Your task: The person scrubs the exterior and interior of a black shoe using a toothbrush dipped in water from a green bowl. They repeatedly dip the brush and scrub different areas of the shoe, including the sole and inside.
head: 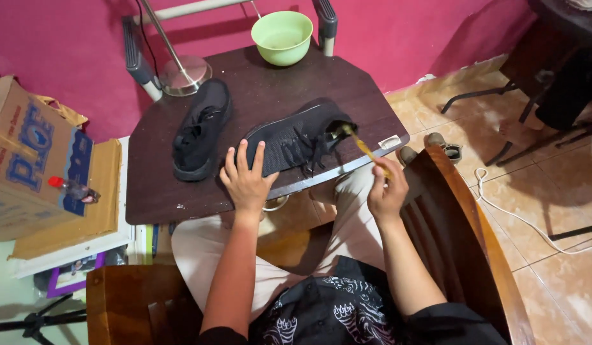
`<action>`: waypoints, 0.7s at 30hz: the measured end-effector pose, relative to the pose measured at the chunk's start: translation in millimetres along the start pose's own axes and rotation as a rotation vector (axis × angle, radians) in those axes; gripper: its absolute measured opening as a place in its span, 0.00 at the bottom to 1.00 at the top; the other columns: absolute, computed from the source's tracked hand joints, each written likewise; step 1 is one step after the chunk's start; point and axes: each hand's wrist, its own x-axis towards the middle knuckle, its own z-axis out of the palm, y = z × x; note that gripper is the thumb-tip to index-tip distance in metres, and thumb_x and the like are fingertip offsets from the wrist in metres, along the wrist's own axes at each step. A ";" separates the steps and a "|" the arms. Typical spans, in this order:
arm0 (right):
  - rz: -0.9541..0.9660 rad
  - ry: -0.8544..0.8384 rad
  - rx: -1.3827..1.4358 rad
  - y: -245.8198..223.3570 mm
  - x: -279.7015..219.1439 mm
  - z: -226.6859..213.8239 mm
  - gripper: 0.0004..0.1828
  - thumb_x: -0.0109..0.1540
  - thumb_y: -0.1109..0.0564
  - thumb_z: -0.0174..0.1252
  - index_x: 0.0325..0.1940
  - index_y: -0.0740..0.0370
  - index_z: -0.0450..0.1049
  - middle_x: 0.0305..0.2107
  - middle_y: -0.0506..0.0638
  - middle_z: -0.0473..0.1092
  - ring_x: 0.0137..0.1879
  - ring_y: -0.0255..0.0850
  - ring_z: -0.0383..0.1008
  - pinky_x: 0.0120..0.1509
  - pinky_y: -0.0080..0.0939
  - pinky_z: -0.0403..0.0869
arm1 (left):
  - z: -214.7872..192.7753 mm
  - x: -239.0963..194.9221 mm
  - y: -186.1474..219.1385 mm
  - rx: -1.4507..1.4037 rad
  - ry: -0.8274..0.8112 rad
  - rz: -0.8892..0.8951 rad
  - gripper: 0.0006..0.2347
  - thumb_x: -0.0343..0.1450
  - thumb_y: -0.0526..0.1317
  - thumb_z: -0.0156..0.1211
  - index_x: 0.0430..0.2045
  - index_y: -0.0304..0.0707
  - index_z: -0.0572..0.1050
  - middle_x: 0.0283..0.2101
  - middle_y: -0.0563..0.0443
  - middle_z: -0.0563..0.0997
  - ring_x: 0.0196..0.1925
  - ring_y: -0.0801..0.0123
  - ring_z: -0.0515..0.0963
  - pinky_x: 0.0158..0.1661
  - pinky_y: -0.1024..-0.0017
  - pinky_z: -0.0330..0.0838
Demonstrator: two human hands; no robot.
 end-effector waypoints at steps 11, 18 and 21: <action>-0.073 0.023 -0.003 -27.4 -5.3 10.0 0.11 0.71 0.58 0.53 0.53 0.62 0.79 0.27 0.50 0.75 0.31 0.48 0.74 0.42 0.43 0.74 | 0.9 1.4 -3.1 -0.035 0.039 0.031 0.34 0.54 0.62 0.76 0.57 0.65 0.75 0.60 0.50 0.75 0.60 0.49 0.73 0.47 0.53 0.66; 0.008 -0.057 -0.022 -43.1 -4.7 9.8 0.11 0.69 0.58 0.57 0.54 0.60 0.79 0.32 0.56 0.74 0.33 0.53 0.75 0.36 0.46 0.74 | -10.5 4.8 -1.1 -0.059 0.009 0.020 0.36 0.51 0.57 0.80 0.56 0.62 0.75 0.61 0.49 0.74 0.60 0.49 0.73 0.47 0.52 0.67; 0.034 -0.078 -0.047 -40.1 -3.0 9.9 0.12 0.69 0.57 0.57 0.55 0.58 0.79 0.34 0.54 0.74 0.36 0.52 0.75 0.38 0.45 0.75 | -11.3 8.3 0.5 -0.064 -0.019 0.010 0.39 0.47 0.55 0.82 0.57 0.62 0.75 0.62 0.49 0.74 0.61 0.48 0.72 0.47 0.50 0.67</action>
